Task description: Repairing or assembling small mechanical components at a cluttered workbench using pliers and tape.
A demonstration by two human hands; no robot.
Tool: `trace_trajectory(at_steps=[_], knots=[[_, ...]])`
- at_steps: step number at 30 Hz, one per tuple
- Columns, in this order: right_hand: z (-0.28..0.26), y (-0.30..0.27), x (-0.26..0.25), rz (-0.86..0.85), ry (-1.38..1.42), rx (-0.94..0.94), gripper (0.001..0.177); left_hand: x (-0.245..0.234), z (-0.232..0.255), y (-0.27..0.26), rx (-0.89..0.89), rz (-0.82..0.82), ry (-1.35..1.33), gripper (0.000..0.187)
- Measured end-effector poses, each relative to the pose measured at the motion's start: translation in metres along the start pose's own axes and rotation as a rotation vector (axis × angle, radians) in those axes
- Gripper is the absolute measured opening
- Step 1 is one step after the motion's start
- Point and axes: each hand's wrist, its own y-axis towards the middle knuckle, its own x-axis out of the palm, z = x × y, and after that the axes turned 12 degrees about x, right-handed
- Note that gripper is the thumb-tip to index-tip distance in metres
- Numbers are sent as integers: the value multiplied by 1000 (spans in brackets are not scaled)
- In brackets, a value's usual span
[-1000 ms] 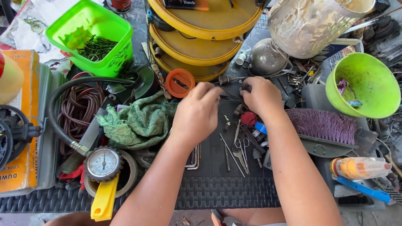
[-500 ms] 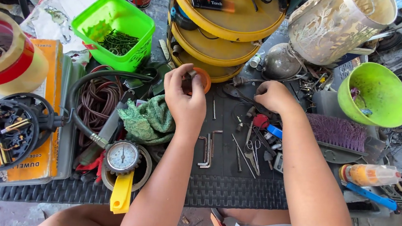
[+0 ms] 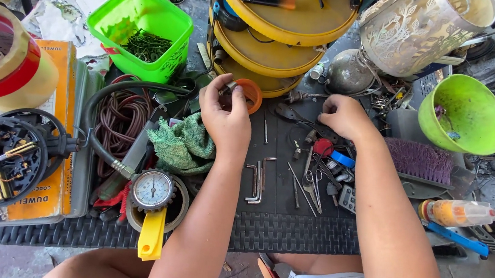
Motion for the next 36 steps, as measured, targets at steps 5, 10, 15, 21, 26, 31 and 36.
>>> trace_trajectory(at_steps=[5, 10, 15, 21, 26, 31, 36], knots=[[-51, -35, 16, 103, 383, -265, 12, -2, 0, 1, 6, 73, -36, 20], [-108, -35, 64, 277, 395, -467, 13, -2, -5, -1, 6, 103, -69, 21], [-129, -22, 85, 231, 318, -490, 14, -2, -7, -3, 22, 70, -80, 20], [-126, -29, 74, 171, 255, -627, 15, 1, -1, -4, 31, 40, -52, 19], [-87, -43, 49, 252, 288, -768, 16, 0, -4, -4, 18, 7, -27, 19], [-32, -65, -2, 314, 313, -709, 15, 12, -2, -16, 116, -278, -1, 24], [-7, -81, -17, 173, 463, -627, 22, 20, 20, -31, 104, -617, -44, 32]])
